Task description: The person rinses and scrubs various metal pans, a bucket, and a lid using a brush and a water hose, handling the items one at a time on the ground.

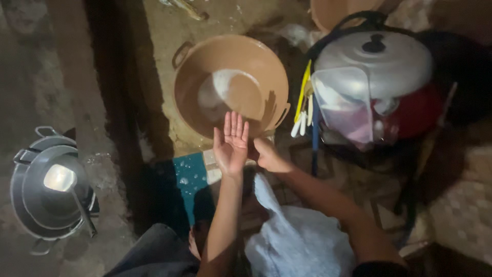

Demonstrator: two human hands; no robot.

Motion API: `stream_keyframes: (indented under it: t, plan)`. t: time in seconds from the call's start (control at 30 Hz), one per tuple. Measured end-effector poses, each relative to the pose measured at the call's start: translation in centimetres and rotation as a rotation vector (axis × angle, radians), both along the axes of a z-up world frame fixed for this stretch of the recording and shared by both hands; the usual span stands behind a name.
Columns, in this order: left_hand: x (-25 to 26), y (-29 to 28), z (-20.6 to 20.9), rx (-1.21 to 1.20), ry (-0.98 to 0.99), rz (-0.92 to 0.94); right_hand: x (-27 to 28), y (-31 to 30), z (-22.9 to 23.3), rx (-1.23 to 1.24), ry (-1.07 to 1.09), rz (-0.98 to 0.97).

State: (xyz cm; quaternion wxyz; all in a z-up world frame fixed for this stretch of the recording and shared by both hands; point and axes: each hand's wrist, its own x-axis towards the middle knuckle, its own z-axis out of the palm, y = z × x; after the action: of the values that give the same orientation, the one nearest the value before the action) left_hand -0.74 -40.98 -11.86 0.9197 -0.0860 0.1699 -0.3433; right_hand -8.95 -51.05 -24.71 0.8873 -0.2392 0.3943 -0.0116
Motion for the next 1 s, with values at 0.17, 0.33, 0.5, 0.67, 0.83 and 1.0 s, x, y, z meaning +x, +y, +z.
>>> stream_keyframes:
  t: [0.17, 0.33, 0.5, 0.67, 0.83, 1.0]
  plan:
    - [-2.7, 0.7, -1.2, 0.064, -0.024, -0.068, -4.0, 1.5, -0.8, 0.104, -0.048, 0.093]
    - [-4.7, 0.9, -2.2, 0.032, -0.044, -0.133, -7.5, -0.4, 1.8, -0.266, -0.012, 0.410]
    - [-5.6, 0.1, -2.3, 0.108, -0.051, -0.177, -11.2, -3.4, 11.2, -1.666, 0.114, 0.054]
    - [-6.4, -0.6, -1.8, 0.163, -0.088, -0.224, -12.5, -6.2, 17.7, -1.965, 0.422, 0.022]
    - [-6.8, -1.0, -1.7, 0.162, -0.104, -0.264, -12.9, -6.7, 15.9, -1.890, 0.425, 0.083]
    - [-7.0, -1.8, -1.3, 0.179, -0.133, -0.279, -13.6, -7.9, 13.0, -1.870, 0.303, 0.131]
